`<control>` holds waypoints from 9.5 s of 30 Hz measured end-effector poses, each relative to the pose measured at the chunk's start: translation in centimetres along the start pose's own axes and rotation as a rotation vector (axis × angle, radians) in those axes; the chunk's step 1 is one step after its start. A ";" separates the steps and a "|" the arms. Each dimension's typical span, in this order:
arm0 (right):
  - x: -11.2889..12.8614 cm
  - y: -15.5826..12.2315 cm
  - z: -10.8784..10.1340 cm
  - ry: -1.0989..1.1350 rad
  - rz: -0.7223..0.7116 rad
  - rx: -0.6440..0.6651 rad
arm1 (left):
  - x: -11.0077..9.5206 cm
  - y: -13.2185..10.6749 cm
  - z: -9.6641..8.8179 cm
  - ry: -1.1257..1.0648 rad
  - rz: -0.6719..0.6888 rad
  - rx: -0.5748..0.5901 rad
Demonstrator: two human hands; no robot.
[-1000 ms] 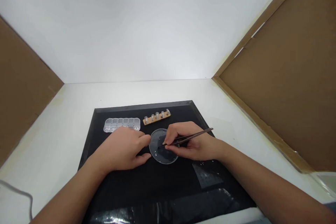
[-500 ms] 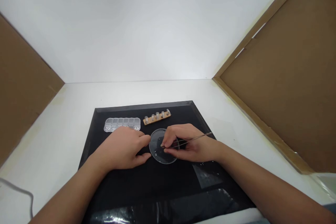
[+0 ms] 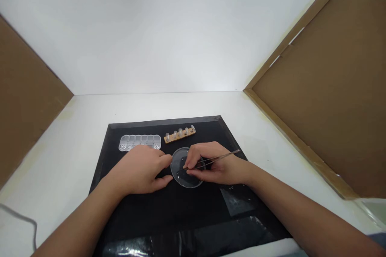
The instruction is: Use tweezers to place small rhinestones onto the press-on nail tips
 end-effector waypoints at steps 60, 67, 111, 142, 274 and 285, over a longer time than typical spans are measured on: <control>-0.8 -0.8 -2.2 0.355 -0.005 -0.244 | -1.1 -0.8 -0.3 -0.068 0.231 -0.651; -1.0 -0.8 -2.2 0.335 0.016 -0.278 | -1.2 -0.8 -0.4 -0.097 0.228 -0.732; -0.3 -0.9 -3.7 0.125 0.050 -0.098 | -0.5 -1.0 -1.1 0.079 -0.056 -0.656; -0.8 -1.0 -4.2 0.298 0.031 -0.207 | -1.0 -1.1 -0.9 -0.084 0.102 -0.733; -2.9 -1.0 -3.6 0.572 0.214 -0.493 | -1.0 -0.3 0.0 -0.227 0.094 -0.656; -2.0 -1.2 -3.5 0.500 0.165 -0.396 | -1.1 -0.2 0.4 -0.089 0.085 -0.504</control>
Point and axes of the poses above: each hand's wrist, its own y-axis towards the middle knuckle, its own z-axis out of the palm, x = y × z, the point moved 5 cm from there along y, towards the middle knuckle, and after that the axes turned 11 degrees about x, right-handed, at the moved point
